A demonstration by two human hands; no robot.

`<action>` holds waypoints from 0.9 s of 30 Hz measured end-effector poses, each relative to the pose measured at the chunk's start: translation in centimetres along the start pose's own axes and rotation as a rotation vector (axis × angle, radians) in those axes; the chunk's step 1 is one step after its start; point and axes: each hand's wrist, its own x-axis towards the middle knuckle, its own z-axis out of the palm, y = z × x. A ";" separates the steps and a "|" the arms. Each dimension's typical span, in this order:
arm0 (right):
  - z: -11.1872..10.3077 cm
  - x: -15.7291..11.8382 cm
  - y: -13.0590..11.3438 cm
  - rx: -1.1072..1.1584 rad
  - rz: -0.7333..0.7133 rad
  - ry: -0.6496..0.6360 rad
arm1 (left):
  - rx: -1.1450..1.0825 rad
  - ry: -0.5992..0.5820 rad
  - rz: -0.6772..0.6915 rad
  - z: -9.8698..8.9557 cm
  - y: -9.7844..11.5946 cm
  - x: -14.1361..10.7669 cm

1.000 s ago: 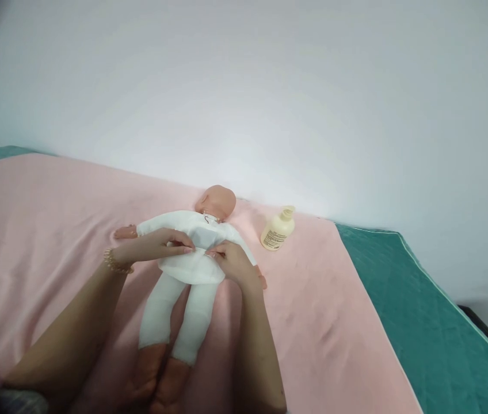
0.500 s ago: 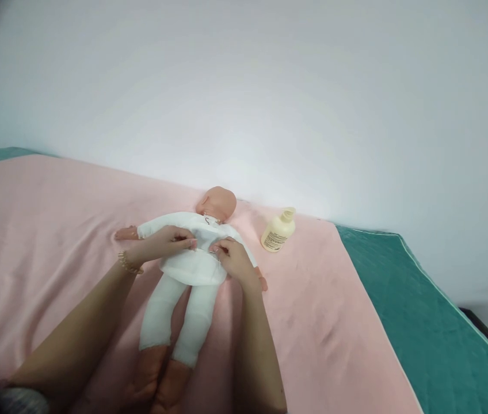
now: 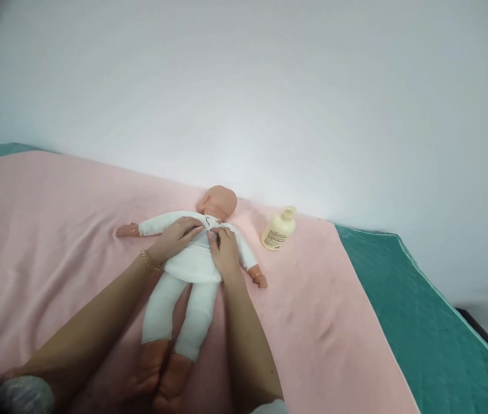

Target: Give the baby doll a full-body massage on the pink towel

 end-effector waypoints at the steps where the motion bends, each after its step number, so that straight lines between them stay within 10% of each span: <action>1: 0.0 0.1 0.1 -0.003 0.010 -0.015 | -0.004 -0.016 -0.017 0.0 -0.2 0.1; 27: 0.5 0.0 0.5 -0.006 -0.044 -0.012 | 0.004 0.008 0.026 0.6 -0.9 0.0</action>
